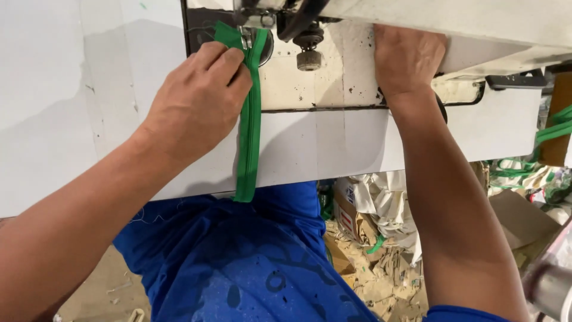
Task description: Sewing green zippers onto green fabric strips using an industrial sewing machine
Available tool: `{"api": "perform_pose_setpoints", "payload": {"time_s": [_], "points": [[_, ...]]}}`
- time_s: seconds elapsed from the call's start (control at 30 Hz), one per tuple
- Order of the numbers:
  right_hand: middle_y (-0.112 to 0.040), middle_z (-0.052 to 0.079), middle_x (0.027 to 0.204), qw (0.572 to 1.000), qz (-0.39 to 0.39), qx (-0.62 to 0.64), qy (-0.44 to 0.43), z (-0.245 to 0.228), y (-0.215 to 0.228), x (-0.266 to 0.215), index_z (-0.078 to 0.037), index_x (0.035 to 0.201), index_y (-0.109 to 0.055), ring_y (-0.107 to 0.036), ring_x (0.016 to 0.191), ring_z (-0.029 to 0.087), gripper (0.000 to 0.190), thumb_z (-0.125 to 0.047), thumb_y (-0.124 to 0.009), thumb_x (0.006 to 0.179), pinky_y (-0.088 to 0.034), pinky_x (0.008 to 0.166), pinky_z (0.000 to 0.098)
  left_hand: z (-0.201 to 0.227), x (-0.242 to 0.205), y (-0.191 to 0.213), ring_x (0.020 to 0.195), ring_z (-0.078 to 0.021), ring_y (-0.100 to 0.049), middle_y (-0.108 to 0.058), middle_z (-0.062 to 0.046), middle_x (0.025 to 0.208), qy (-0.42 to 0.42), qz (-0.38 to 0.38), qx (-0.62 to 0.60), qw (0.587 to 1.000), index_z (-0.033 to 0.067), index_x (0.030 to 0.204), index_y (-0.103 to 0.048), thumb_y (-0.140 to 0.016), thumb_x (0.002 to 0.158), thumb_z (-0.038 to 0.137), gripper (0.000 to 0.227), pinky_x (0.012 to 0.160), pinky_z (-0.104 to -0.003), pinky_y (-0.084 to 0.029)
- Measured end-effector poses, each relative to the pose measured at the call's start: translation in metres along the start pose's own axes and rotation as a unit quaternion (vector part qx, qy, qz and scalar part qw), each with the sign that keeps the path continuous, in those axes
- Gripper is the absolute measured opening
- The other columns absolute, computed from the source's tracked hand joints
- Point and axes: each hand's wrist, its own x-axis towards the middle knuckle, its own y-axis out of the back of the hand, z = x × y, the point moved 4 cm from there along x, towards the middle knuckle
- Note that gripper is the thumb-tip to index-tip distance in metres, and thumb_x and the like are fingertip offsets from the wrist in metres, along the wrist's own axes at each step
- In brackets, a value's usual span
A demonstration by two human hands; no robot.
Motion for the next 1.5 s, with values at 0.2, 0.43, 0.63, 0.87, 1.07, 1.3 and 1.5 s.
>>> {"api": "perform_pose_setpoints", "payload": {"time_s": [0.2,0.43,0.63,0.87,1.07,1.3,1.5], "points": [[-0.04,-0.008,0.054,0.999,0.028,0.032,-0.025,0.002,-0.016,0.001,-0.028,0.063,-0.046,-0.04,0.044,0.015,0.041,-0.027,-0.065,0.099,-0.029,0.039,0.0352,-0.001,0.006,0.001,0.097,-0.0213,-0.059,-0.066,-0.007,0.103,0.003,-0.032,0.033,0.999,0.0082,0.103,-0.072,-0.064,0.096,0.009,0.011,0.085,-0.03,-0.056],[-0.058,-0.001,0.066,0.99,-0.045,0.114,-0.073,0.001,-0.007,0.003,-0.019,0.084,-0.064,-0.059,0.053,0.024,0.027,-0.031,-0.073,0.106,-0.047,0.04,0.0399,0.0,0.006,-0.001,0.099,-0.0235,-0.059,-0.067,-0.009,0.105,0.013,-0.034,0.003,0.999,0.0059,0.106,-0.073,-0.064,0.096,0.007,0.013,0.086,-0.032,-0.056],[-0.06,-0.004,0.069,0.99,-0.104,0.064,-0.064,-0.005,0.002,0.012,-0.024,0.083,-0.063,-0.061,0.054,0.024,0.026,-0.033,-0.067,0.107,-0.049,0.04,0.0387,-0.002,0.01,-0.006,0.093,-0.0216,-0.058,-0.067,-0.008,0.098,0.013,-0.034,0.014,0.999,0.0076,0.098,-0.071,-0.064,0.094,0.007,0.008,0.088,-0.032,-0.054],[-0.068,0.009,0.097,0.962,0.112,0.241,0.062,-0.07,0.086,-0.015,-0.008,0.097,-0.079,-0.064,0.091,0.031,0.022,-0.029,-0.072,0.103,-0.052,0.079,0.0422,0.005,-0.002,-0.048,0.106,-0.0332,-0.064,-0.066,-0.013,0.101,0.054,0.091,-0.025,0.994,0.0052,0.098,-0.072,-0.067,0.085,0.007,0.014,0.088,-0.037,-0.053],[-0.071,0.013,0.113,0.88,0.072,0.46,0.091,-0.144,0.17,-0.003,-0.007,0.109,-0.075,-0.067,0.101,0.037,0.016,-0.015,-0.068,0.097,-0.054,0.089,0.0444,0.004,0.004,-0.03,0.097,-0.0332,-0.064,-0.066,-0.012,0.097,0.063,0.135,-0.05,0.988,0.0071,0.091,-0.071,-0.06,0.086,0.011,0.012,0.089,-0.044,-0.05],[-0.07,0.011,0.135,0.881,0.083,0.451,0.115,-0.147,0.159,0.008,-0.004,0.116,-0.075,-0.062,0.126,0.038,0.024,-0.008,-0.063,0.096,-0.047,0.092,0.0441,0.0,-0.001,-0.045,0.1,-0.03,-0.063,-0.068,-0.009,0.099,0.094,0.172,-0.062,0.979,0.0082,0.093,-0.071,-0.057,0.089,0.015,0.016,0.09,-0.043,-0.049],[-0.073,0.002,0.131,0.898,0.055,0.422,0.117,-0.144,0.14,0.014,-0.018,0.115,-0.076,-0.065,0.126,0.029,0.02,-0.028,-0.063,0.104,-0.047,0.089,0.0435,0.003,0.001,-0.036,0.099,-0.0302,-0.066,-0.071,-0.011,0.1,0.103,0.135,-0.053,0.984,0.0056,0.095,-0.073,-0.059,0.089,0.013,0.017,0.091,-0.044,-0.052]]}}
